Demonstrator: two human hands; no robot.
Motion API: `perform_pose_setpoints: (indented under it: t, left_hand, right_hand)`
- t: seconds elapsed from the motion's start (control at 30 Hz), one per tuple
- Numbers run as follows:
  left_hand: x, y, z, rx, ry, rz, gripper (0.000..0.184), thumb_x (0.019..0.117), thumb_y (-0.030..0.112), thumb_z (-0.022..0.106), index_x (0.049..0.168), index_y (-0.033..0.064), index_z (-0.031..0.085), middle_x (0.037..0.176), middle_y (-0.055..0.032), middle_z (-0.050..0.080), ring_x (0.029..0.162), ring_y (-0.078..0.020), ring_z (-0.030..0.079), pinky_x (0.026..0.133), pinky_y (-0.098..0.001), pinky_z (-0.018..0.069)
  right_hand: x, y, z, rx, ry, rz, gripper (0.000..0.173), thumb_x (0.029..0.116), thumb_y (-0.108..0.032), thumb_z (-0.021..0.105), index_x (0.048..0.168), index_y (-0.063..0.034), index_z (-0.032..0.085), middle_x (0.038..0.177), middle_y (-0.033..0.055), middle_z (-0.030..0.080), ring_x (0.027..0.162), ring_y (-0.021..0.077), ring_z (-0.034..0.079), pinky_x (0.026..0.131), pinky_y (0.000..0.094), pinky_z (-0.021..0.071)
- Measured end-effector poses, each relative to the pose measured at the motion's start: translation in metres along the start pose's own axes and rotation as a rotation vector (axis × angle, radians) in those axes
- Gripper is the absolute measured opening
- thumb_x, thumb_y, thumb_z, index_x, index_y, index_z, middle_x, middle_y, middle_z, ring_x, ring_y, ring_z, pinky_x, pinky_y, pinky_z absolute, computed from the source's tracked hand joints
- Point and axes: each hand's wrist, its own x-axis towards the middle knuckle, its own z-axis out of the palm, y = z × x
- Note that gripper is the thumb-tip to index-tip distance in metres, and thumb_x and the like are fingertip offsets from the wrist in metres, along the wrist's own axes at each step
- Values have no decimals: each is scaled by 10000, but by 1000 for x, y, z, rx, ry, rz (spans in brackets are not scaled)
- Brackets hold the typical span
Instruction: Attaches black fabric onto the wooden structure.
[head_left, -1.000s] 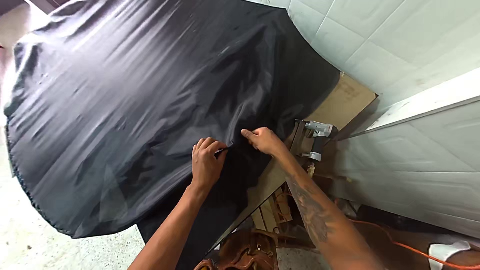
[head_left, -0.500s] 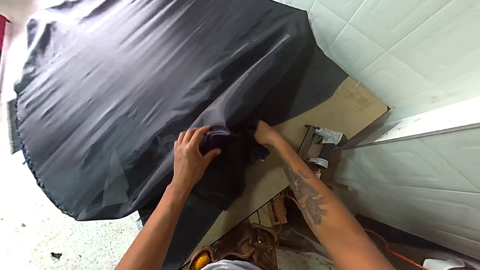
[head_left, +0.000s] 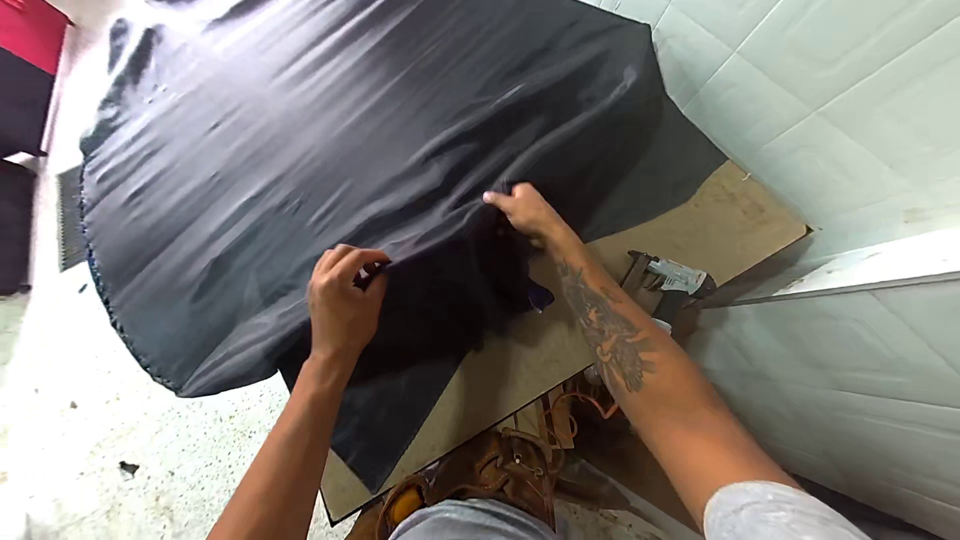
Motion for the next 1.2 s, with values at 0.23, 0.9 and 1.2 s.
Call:
perform_pose_setpoints:
  t: [0.23, 0.9, 1.2]
  left_hand:
    - [-5, 18, -33, 135, 88, 6, 467, 940, 230, 666, 1394, 138, 609, 1426, -133, 543, 1362, -301, 483, 1124, -506, 427]
    - [-322, -79, -141, -253, -1236, -371, 297, 1009, 313, 622, 1297, 293, 693, 1204, -39, 676, 1102, -187, 656, 956, -425, 571]
    - [-417, -61, -180, 31, -917, -747, 327, 967, 328, 638, 1291, 289, 659, 1253, -66, 628, 868, -165, 702, 753, -393, 628]
  right_hand:
    - [-62, -38, -51, 255, -15, -347, 600, 1058, -457, 537, 1558, -156, 400, 1455, 65, 579, 1209, 266, 664, 871, 501, 641]
    - [-366, 145, 118, -205, -232, -223, 200, 995, -403, 638, 1076, -279, 773, 1061, -90, 712, 984, 99, 687, 822, 332, 621]
    - [-391, 121, 183, -281, -386, -259, 205, 1031, -401, 600, 1097, -295, 762, 1048, -117, 695, 933, 38, 671, 769, 273, 607]
